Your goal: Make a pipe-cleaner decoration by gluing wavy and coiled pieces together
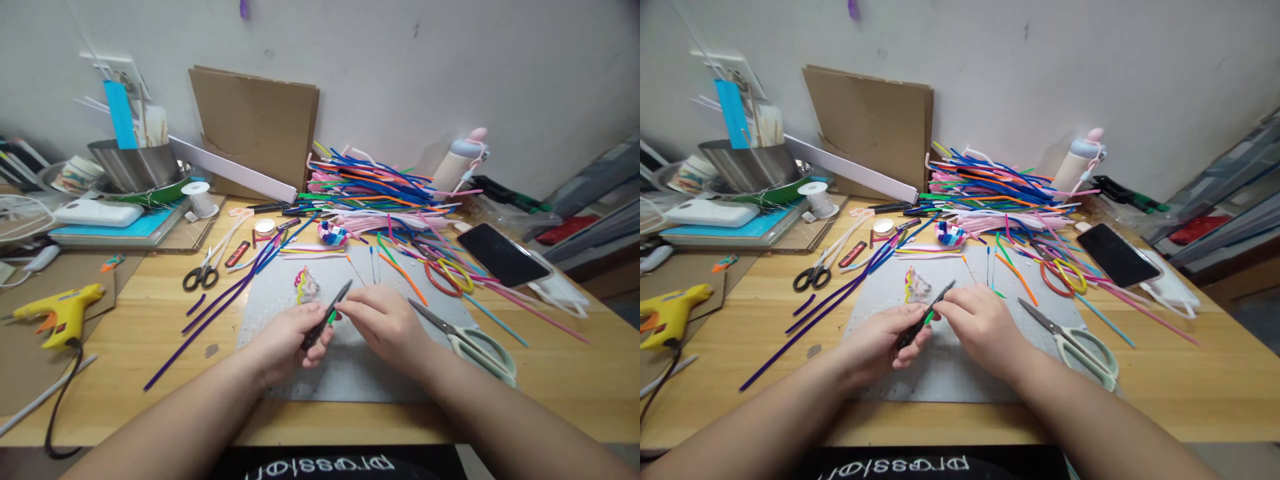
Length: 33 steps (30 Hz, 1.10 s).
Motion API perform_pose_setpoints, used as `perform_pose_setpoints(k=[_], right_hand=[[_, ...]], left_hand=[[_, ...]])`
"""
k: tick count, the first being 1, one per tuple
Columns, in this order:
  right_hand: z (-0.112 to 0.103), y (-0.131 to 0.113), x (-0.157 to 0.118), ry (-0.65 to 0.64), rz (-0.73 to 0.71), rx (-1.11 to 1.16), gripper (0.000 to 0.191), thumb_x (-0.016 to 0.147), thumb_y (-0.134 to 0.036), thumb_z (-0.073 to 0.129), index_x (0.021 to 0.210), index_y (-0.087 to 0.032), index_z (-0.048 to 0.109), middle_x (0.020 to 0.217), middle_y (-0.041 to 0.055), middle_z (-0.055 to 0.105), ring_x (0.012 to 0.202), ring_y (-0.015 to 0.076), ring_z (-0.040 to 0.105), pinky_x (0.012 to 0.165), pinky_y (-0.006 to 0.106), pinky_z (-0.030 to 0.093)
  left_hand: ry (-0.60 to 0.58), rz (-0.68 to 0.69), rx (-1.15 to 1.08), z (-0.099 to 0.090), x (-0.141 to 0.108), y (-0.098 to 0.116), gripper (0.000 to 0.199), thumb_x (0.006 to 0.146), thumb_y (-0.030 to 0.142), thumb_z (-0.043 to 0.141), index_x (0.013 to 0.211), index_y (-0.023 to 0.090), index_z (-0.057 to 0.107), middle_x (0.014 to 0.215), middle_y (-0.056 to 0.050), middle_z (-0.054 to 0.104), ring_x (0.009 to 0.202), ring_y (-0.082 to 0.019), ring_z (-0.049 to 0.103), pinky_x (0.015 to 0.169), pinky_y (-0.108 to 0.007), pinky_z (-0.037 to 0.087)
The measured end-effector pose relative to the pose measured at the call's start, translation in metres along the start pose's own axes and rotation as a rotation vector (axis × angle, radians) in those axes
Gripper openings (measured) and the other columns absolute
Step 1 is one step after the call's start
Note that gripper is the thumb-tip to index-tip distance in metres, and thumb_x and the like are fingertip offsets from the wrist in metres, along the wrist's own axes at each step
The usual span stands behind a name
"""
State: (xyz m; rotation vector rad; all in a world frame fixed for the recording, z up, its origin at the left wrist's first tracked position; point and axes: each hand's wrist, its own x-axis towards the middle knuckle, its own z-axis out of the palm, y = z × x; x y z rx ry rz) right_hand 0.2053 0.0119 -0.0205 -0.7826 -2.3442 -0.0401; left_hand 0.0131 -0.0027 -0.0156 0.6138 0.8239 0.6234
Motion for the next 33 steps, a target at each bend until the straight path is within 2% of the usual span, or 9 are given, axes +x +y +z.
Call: perform_pose_setpoints(k=[3,6,9,12,17,23,28,30,33], right_hand=[[0.001,0.001,-0.001,0.062,0.073,0.061,0.017,0.087,-0.009,0.053,0.099,-0.017,0.063,0.091,0.0077,0.067,0.083,0.0190,0.059,0.070,0.032,0.044],[-0.001,0.000,-0.001,0.097,0.162,0.152,0.016,0.087,-0.009,0.054,0.097,-0.018,0.062,0.091,0.0067,0.065,0.083,0.0179,0.059,0.073,0.032,0.046],[-0.002,-0.001,0.000,0.148,0.227,0.220,0.016,0.086,-0.008,0.053,0.096,-0.018,0.059,0.088,0.0055,0.064,0.083,0.0171,0.059,0.072,0.031,0.047],[-0.004,-0.002,0.000,0.192,0.282,0.221,0.014,0.086,-0.010,0.052,0.095,-0.019,0.059,0.084,0.0037,0.065,0.075,0.0157,0.059,0.068,0.030,0.046],[-0.005,-0.005,-0.002,0.220,0.435,0.267,0.011,0.088,-0.016,0.050,0.093,-0.019,0.060,0.080,0.0027,0.065,0.068,0.0145,0.059,0.063,0.028,0.045],[-0.003,-0.006,-0.003,0.175,0.482,0.385,0.011,0.091,-0.020,0.045,0.093,-0.020,0.056,0.079,0.0026,0.060,0.069,0.0148,0.055,0.061,0.027,0.044],[0.001,0.000,-0.006,0.237,0.458,0.527,0.011,0.094,-0.018,0.041,0.098,-0.022,0.051,0.085,0.0032,0.057,0.079,0.0160,0.057,0.069,0.030,0.046],[0.001,0.002,-0.008,0.250,0.417,0.576,0.012,0.094,-0.017,0.041,0.100,-0.023,0.050,0.088,0.0035,0.057,0.081,0.0166,0.057,0.072,0.031,0.048],[-0.001,0.001,-0.008,0.213,0.304,0.469,0.014,0.091,-0.014,0.043,0.100,-0.023,0.050,0.088,0.0039,0.059,0.081,0.0171,0.057,0.073,0.033,0.047]], left_hand=[[-0.013,0.107,0.000,-0.001,0.003,-0.003,0.015,0.089,0.029,0.051,0.086,0.014,0.051,0.072,-0.004,0.061,0.059,-0.012,0.059,0.056,-0.022,0.043],[-0.028,0.219,0.022,-0.002,0.005,-0.005,0.018,0.085,0.028,0.060,0.094,0.013,0.056,0.086,-0.007,0.064,0.080,-0.013,0.061,0.071,-0.023,0.045],[0.023,0.318,0.035,-0.002,0.006,-0.004,0.020,0.080,0.026,0.066,0.094,0.015,0.056,0.075,0.001,0.060,0.061,-0.007,0.055,0.054,-0.018,0.039],[0.045,0.328,0.044,0.000,0.003,-0.002,0.022,0.079,0.029,0.066,0.090,0.018,0.050,0.060,0.005,0.057,0.046,-0.007,0.052,0.043,-0.017,0.034],[0.110,0.397,0.125,0.006,-0.002,0.001,0.025,0.075,0.024,0.070,0.089,0.017,0.050,0.074,-0.006,0.070,0.063,-0.015,0.066,0.054,-0.024,0.048],[0.112,0.491,0.123,0.009,-0.003,-0.001,0.020,0.075,0.018,0.071,0.087,0.016,0.055,0.077,-0.007,0.072,0.075,-0.019,0.069,0.064,-0.028,0.053],[-0.135,0.410,0.008,0.010,-0.008,-0.001,0.020,0.077,0.016,0.068,0.096,0.013,0.062,0.096,-0.012,0.073,0.093,-0.024,0.069,0.079,-0.032,0.053],[-0.214,0.322,-0.059,0.008,-0.009,0.001,0.018,0.077,0.018,0.066,0.093,0.010,0.063,0.096,-0.015,0.073,0.091,-0.024,0.070,0.078,-0.031,0.054],[-0.221,0.203,-0.094,0.005,-0.007,0.001,0.019,0.081,0.027,0.065,0.092,0.013,0.059,0.086,-0.013,0.073,0.074,-0.020,0.071,0.066,-0.027,0.055]])
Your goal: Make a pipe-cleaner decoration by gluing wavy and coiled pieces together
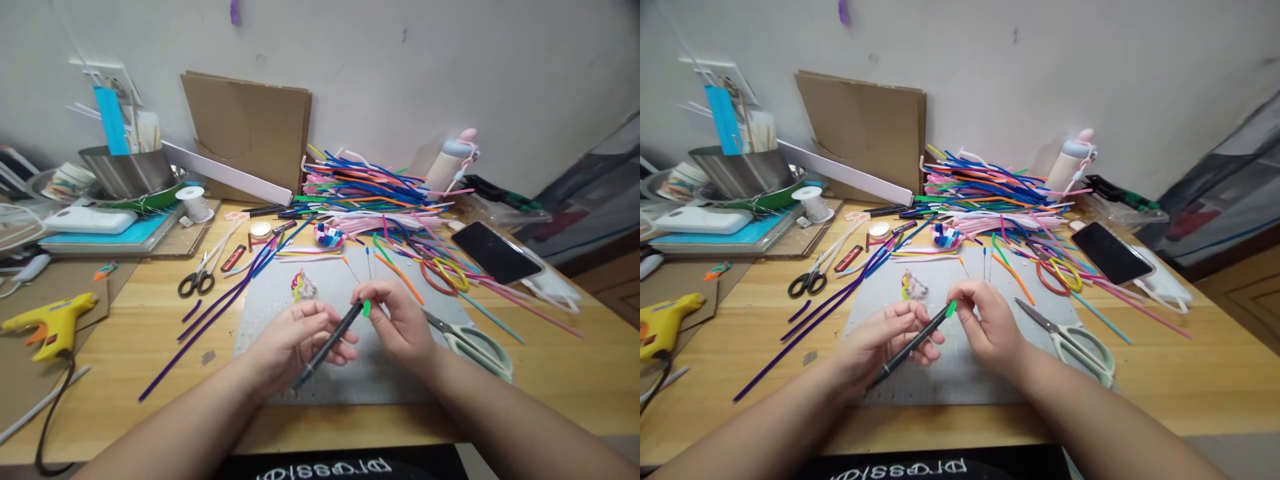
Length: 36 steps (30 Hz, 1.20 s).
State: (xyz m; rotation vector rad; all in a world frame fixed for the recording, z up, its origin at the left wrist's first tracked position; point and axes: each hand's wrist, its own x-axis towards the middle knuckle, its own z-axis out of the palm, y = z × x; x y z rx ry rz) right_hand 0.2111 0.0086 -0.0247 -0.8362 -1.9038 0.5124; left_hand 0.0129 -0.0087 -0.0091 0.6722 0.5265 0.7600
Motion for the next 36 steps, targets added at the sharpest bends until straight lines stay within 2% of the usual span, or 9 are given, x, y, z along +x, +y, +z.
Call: perform_pose_setpoints(k=[5,11,15,18,23,28,31,34,36], right_hand=[[-0.0002,-0.0052,0.0047,-0.087,-0.126,-0.221,0.017,0.088,-0.009,0.046,0.098,-0.022,0.052,0.090,0.0054,0.063,0.083,0.0183,0.059,0.074,0.034,0.047],[-0.0012,-0.0068,0.0050,-0.066,-0.227,-0.438,0.018,0.085,-0.008,0.052,0.097,-0.020,0.058,0.092,0.0073,0.066,0.084,0.0200,0.059,0.073,0.034,0.045],[0.0002,-0.0075,0.0036,-0.113,-0.296,-0.528,0.020,0.085,-0.009,0.051,0.098,-0.020,0.062,0.092,0.0074,0.068,0.084,0.0205,0.061,0.069,0.035,0.042],[0.0012,-0.0065,0.0046,-0.107,-0.255,-0.505,0.019,0.086,-0.009,0.051,0.097,-0.019,0.062,0.092,0.0072,0.068,0.085,0.0206,0.061,0.070,0.035,0.042],[0.0012,-0.0033,0.0084,0.002,-0.044,-0.357,0.012,0.087,-0.012,0.052,0.093,-0.020,0.059,0.087,0.0057,0.066,0.081,0.0188,0.060,0.070,0.033,0.045],[0.0016,-0.0020,0.0077,0.004,-0.047,-0.381,0.011,0.087,-0.013,0.051,0.093,-0.020,0.058,0.083,0.0045,0.067,0.075,0.0184,0.059,0.069,0.033,0.043],[0.0021,-0.0013,0.0067,0.002,-0.015,-0.369,0.010,0.088,-0.014,0.050,0.091,-0.020,0.057,0.079,0.0035,0.064,0.071,0.0176,0.057,0.066,0.032,0.043],[0.0020,-0.0010,0.0066,0.004,0.003,-0.356,0.010,0.089,-0.015,0.049,0.091,-0.021,0.056,0.076,0.0030,0.063,0.069,0.0173,0.056,0.065,0.032,0.043],[0.0015,-0.0015,0.0064,-0.015,-0.041,-0.369,0.011,0.089,-0.014,0.049,0.092,-0.021,0.056,0.079,0.0037,0.065,0.072,0.0178,0.058,0.067,0.032,0.043]], left_hand=[[0.046,-0.184,0.082,-0.0051,0.0050,-0.0060,0.021,0.080,0.027,0.066,0.091,0.012,0.056,0.068,-0.005,0.067,0.050,-0.010,0.062,0.047,-0.018,0.048],[0.157,-0.076,0.114,-0.0045,0.0082,-0.0090,0.022,0.077,0.022,0.068,0.091,0.011,0.055,0.075,-0.005,0.064,0.050,-0.005,0.051,0.039,-0.014,0.030],[0.199,-0.057,0.076,-0.0036,0.0089,-0.0083,0.023,0.073,0.015,0.067,0.093,0.010,0.056,0.077,-0.006,0.063,0.052,-0.006,0.050,0.042,-0.016,0.030],[0.203,-0.063,0.050,-0.0030,0.0090,-0.0074,0.022,0.075,0.017,0.065,0.094,0.010,0.056,0.078,-0.008,0.063,0.053,-0.007,0.050,0.042,-0.016,0.030],[0.213,-0.042,0.090,-0.0031,0.0092,-0.0064,0.015,0.083,0.023,0.061,0.089,0.011,0.055,0.075,-0.005,0.061,0.047,-0.005,0.045,0.038,-0.015,0.025],[0.242,-0.068,0.064,-0.0029,0.0085,-0.0070,0.017,0.084,0.023,0.060,0.094,0.010,0.059,0.071,-0.002,0.056,0.046,-0.005,0.046,0.037,-0.016,0.028],[0.221,-0.075,0.057,-0.0025,0.0082,-0.0076,0.020,0.082,0.025,0.062,0.095,0.009,0.062,0.070,-0.001,0.055,0.045,-0.005,0.045,0.038,-0.017,0.029],[0.211,-0.087,0.053,-0.0019,0.0080,-0.0074,0.021,0.082,0.025,0.062,0.093,0.008,0.063,0.068,-0.002,0.054,0.045,-0.005,0.044,0.037,-0.017,0.027],[0.223,-0.094,0.039,-0.0015,0.0078,-0.0066,0.019,0.081,0.023,0.062,0.093,0.008,0.063,0.069,-0.002,0.055,0.047,-0.005,0.044,0.038,-0.017,0.025]])
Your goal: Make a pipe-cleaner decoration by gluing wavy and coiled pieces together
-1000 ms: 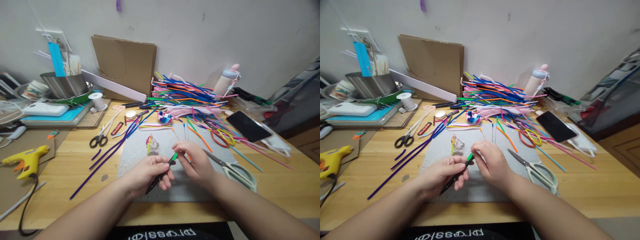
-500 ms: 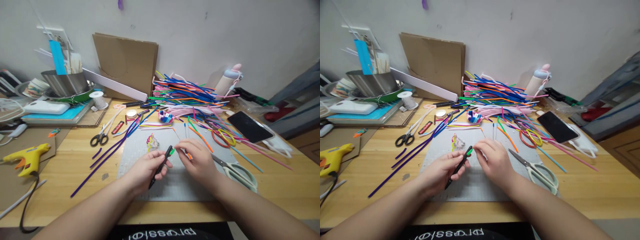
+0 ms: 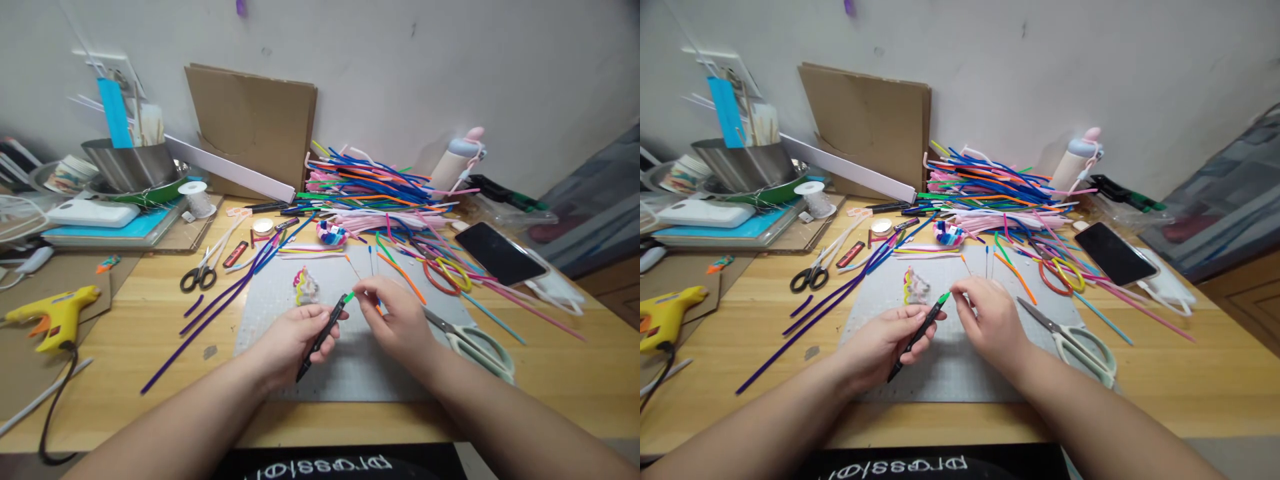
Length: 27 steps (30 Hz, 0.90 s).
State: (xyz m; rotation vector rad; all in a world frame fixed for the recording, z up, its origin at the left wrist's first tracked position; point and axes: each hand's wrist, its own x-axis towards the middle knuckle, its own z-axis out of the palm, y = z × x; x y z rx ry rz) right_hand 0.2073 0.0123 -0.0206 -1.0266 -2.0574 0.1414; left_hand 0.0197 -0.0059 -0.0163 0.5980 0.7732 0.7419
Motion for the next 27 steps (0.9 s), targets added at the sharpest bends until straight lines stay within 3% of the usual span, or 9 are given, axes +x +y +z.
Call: perform_pose_setpoints(k=[6,17,22,27], right_hand=[[-0.0019,-0.0014,-0.0018,-0.075,-0.215,-0.097,0.019,0.087,-0.008,0.049,0.100,-0.019,0.057,0.094,0.0066,0.069,0.087,0.0196,0.062,0.073,0.034,0.042],[-0.0020,0.0020,0.0007,-0.099,-0.176,-0.115,0.018,0.088,-0.008,0.048,0.097,-0.019,0.059,0.093,0.0060,0.070,0.087,0.0193,0.062,0.073,0.033,0.041],[-0.0007,0.0016,0.0003,-0.120,-0.225,-0.118,0.018,0.088,-0.007,0.049,0.098,-0.017,0.060,0.097,0.0077,0.068,0.087,0.0190,0.060,0.072,0.032,0.040],[-0.0009,-0.0008,-0.0004,-0.142,-0.301,-0.153,0.020,0.089,-0.007,0.046,0.098,-0.016,0.061,0.097,0.0084,0.068,0.080,0.0188,0.056,0.068,0.032,0.038]], left_hand=[[0.007,-0.037,-0.005,-0.0001,-0.0003,0.0004,0.016,0.074,0.013,0.062,0.090,0.009,0.060,0.072,-0.004,0.056,0.052,-0.006,0.047,0.040,-0.016,0.028],[-0.020,-0.006,0.087,0.0002,-0.0003,-0.0006,0.029,0.072,0.016,0.065,0.095,0.014,0.048,0.075,-0.004,0.062,0.052,-0.007,0.049,0.040,-0.016,0.026],[-0.047,0.008,0.102,-0.0003,-0.0009,0.0005,0.028,0.070,0.016,0.064,0.093,0.014,0.049,0.075,-0.004,0.061,0.052,-0.007,0.047,0.040,-0.016,0.024],[-0.045,0.003,0.112,-0.0013,0.0000,-0.0005,0.023,0.077,0.026,0.062,0.091,0.013,0.051,0.075,-0.005,0.061,0.053,-0.007,0.047,0.040,-0.016,0.024]])
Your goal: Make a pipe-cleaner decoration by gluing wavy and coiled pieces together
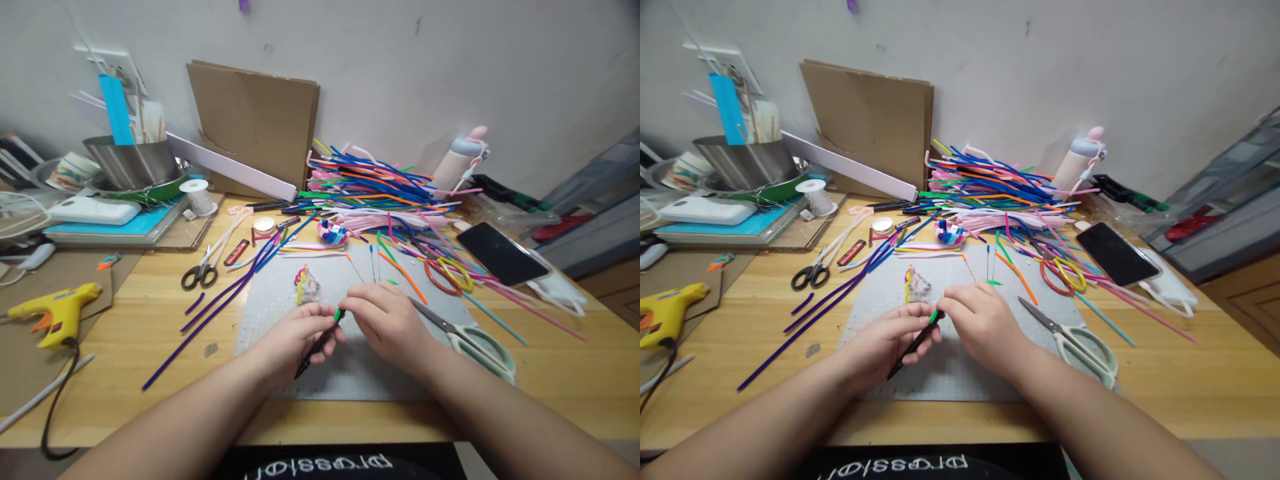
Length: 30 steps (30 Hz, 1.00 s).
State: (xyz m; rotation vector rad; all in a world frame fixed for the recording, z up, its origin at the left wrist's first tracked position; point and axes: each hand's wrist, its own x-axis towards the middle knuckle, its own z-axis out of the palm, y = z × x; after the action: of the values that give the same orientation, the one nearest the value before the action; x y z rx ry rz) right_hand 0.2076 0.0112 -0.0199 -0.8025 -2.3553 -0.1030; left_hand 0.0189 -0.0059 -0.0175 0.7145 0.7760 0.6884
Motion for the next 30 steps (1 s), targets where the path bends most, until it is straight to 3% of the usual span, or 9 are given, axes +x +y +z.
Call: perform_pose_setpoints(k=[9,20,26,30], right_hand=[[-0.001,-0.001,0.000,-0.037,-0.031,-0.012,0.021,0.092,-0.010,0.044,0.098,-0.015,0.063,0.095,0.0087,0.068,0.079,0.0185,0.055,0.069,0.031,0.038],[-0.003,0.004,-0.002,-0.041,-0.047,-0.035,0.022,0.090,-0.010,0.047,0.105,-0.014,0.063,0.099,0.0102,0.067,0.086,0.0201,0.056,0.073,0.033,0.039],[-0.011,0.013,0.000,-0.177,-0.126,-0.082,0.020,0.091,-0.013,0.047,0.101,-0.018,0.063,0.097,0.0068,0.067,0.082,0.0190,0.051,0.073,0.033,0.035],[-0.017,0.014,0.002,-0.223,-0.160,-0.062,0.021,0.094,-0.015,0.044,0.101,-0.018,0.064,0.095,0.0059,0.067,0.083,0.0186,0.050,0.073,0.033,0.034]], left_hand=[[0.003,0.022,0.089,-0.004,0.003,-0.005,0.028,0.077,0.036,0.066,0.085,0.015,0.050,0.075,-0.002,0.060,0.049,-0.004,0.042,0.040,-0.018,0.021],[0.018,0.012,0.132,-0.008,0.004,-0.006,0.027,0.078,0.034,0.065,0.091,0.017,0.049,0.071,0.000,0.062,0.046,-0.005,0.043,0.040,-0.018,0.022],[0.026,-0.010,0.163,-0.007,0.003,-0.005,0.027,0.075,0.035,0.066,0.087,0.015,0.053,0.070,-0.001,0.063,0.044,-0.005,0.042,0.039,-0.018,0.022],[0.006,-0.036,0.190,-0.006,0.003,-0.004,0.025,0.075,0.036,0.065,0.073,0.013,0.057,0.059,0.001,0.059,0.041,-0.004,0.038,0.038,-0.020,0.021]])
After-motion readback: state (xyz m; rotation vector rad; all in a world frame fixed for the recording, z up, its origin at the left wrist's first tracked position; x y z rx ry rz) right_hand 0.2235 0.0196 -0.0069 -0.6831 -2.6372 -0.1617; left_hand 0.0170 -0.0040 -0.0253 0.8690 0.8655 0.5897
